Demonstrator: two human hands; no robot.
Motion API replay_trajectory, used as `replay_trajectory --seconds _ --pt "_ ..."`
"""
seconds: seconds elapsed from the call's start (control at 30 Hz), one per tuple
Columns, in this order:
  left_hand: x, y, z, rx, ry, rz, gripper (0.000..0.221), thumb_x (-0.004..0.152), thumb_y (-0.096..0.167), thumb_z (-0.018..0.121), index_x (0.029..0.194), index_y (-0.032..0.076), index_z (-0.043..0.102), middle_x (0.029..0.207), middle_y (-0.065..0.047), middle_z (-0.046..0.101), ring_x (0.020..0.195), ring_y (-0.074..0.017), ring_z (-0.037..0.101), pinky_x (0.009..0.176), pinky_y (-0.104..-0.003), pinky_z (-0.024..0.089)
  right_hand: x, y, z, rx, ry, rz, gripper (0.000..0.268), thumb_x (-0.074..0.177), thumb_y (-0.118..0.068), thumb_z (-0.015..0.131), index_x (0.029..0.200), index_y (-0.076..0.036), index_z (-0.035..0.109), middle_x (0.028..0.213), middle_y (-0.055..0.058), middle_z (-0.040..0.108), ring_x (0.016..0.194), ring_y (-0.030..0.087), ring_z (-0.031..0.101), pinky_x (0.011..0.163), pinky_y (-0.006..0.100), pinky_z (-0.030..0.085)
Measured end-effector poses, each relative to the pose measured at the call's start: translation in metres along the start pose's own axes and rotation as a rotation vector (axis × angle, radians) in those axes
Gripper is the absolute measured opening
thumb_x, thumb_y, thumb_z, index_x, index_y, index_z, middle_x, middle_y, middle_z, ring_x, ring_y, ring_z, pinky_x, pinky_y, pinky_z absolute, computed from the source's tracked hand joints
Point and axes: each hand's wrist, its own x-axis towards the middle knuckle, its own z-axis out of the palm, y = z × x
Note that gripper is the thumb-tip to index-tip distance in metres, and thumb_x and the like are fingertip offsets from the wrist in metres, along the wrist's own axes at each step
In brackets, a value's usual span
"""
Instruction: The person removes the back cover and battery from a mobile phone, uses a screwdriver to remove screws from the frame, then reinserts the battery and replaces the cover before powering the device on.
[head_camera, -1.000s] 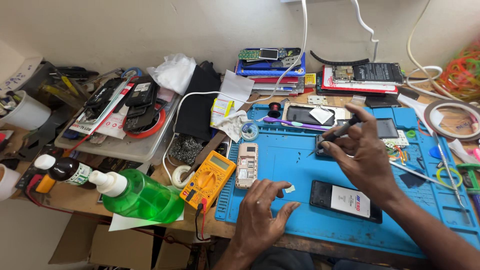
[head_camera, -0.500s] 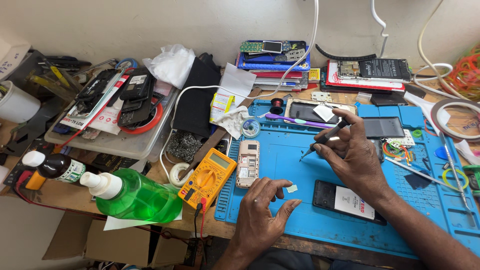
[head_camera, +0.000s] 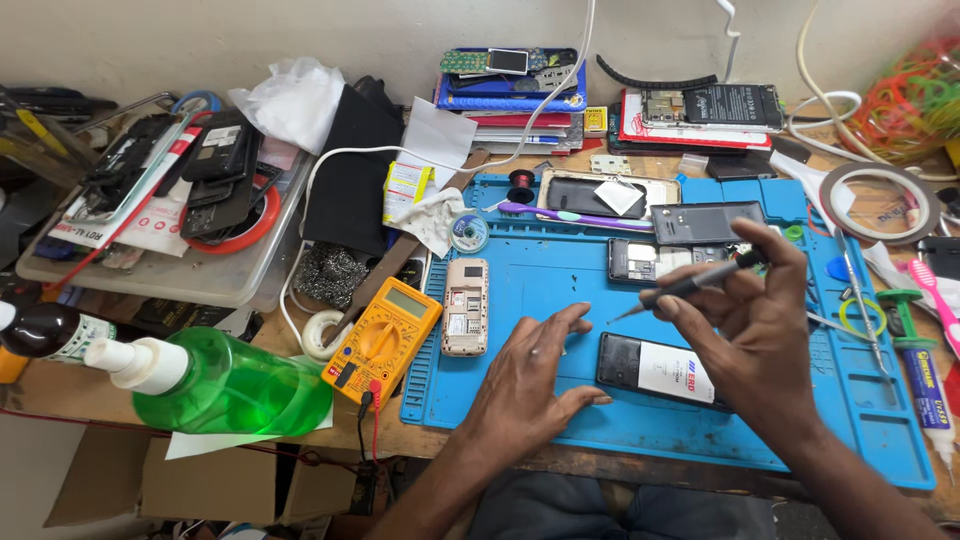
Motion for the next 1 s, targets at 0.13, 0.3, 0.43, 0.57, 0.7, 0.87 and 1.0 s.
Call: replay_trajectory --seconds 0.13,0.3,0.43,0.57,0.7,0.87,1.0 --pt "0.005 -0.002 0.006 -0.001 -0.030 -0.017 0.095 0.070 0.027 0.090 0.149 0.008 0.042 0.130 -0.005 0.071 0.105 -0.0270 0.060 0.095 -0.042 0.049 -0.011 0.005 -0.002 -0.032 0.046 0.097 0.074 0.091 0.006 0.066 0.149 -0.009 0.021 0.114 0.020 0.068 0.106 0.028 0.075 0.093 0.037 0.064" --pt "0.002 -0.007 0.009 -0.005 -0.008 0.007 0.090 0.073 0.026 0.089 0.149 0.008 0.044 0.130 -0.002 0.072 0.103 -0.0254 0.060 0.095 -0.040 0.049 -0.013 0.015 0.000 -0.090 0.045 0.116 0.074 0.091 0.005 0.066 0.149 -0.007 0.021 0.114 0.021 0.069 0.106 0.029 0.075 0.093 0.038 0.063" --pt "0.002 -0.007 0.010 0.015 -0.017 -0.004 0.086 0.075 0.026 0.088 0.148 0.007 0.045 0.129 -0.002 0.073 0.102 -0.0244 0.060 0.094 -0.040 0.049 -0.012 0.018 0.000 -0.088 0.037 0.111 0.073 0.091 0.004 0.065 0.148 -0.007 0.021 0.114 0.021 0.069 0.107 0.029 0.075 0.094 0.038 0.064" --pt "0.003 -0.007 0.010 0.014 -0.021 -0.005 0.084 0.075 0.025 0.087 0.146 0.007 0.046 0.128 -0.003 0.073 0.101 -0.0241 0.060 0.094 -0.041 0.049 -0.012 0.020 -0.001 -0.123 0.029 0.137 0.072 0.091 0.003 0.065 0.147 -0.008 0.021 0.112 0.021 0.069 0.107 0.029 0.075 0.094 0.038 0.065" --pt "0.004 -0.006 0.009 0.025 -0.054 -0.041 0.084 0.075 0.026 0.087 0.146 0.007 0.046 0.128 -0.003 0.072 0.100 -0.0235 0.059 0.092 -0.040 0.049 -0.011 0.021 -0.001 -0.128 0.027 0.152 0.072 0.091 0.003 0.065 0.146 -0.007 0.021 0.110 0.020 0.069 0.106 0.029 0.075 0.093 0.038 0.065" --pt "0.003 -0.007 0.009 0.019 -0.049 -0.025 0.084 0.076 0.025 0.087 0.146 0.007 0.045 0.129 -0.003 0.072 0.100 -0.0233 0.059 0.092 -0.040 0.049 -0.013 0.020 0.000 -0.156 0.028 0.119 0.072 0.091 0.003 0.065 0.146 -0.007 0.021 0.111 0.021 0.070 0.106 0.029 0.075 0.093 0.037 0.065" --pt "0.002 -0.007 0.009 -0.002 -0.021 0.027 0.090 0.075 0.024 0.087 0.151 0.007 0.041 0.135 -0.003 0.070 0.097 -0.0228 0.059 0.093 -0.040 0.049 -0.013 0.017 0.001 -0.109 0.037 0.106 0.072 0.092 0.003 0.065 0.147 -0.005 0.020 0.113 0.021 0.069 0.107 0.029 0.075 0.094 0.037 0.064"
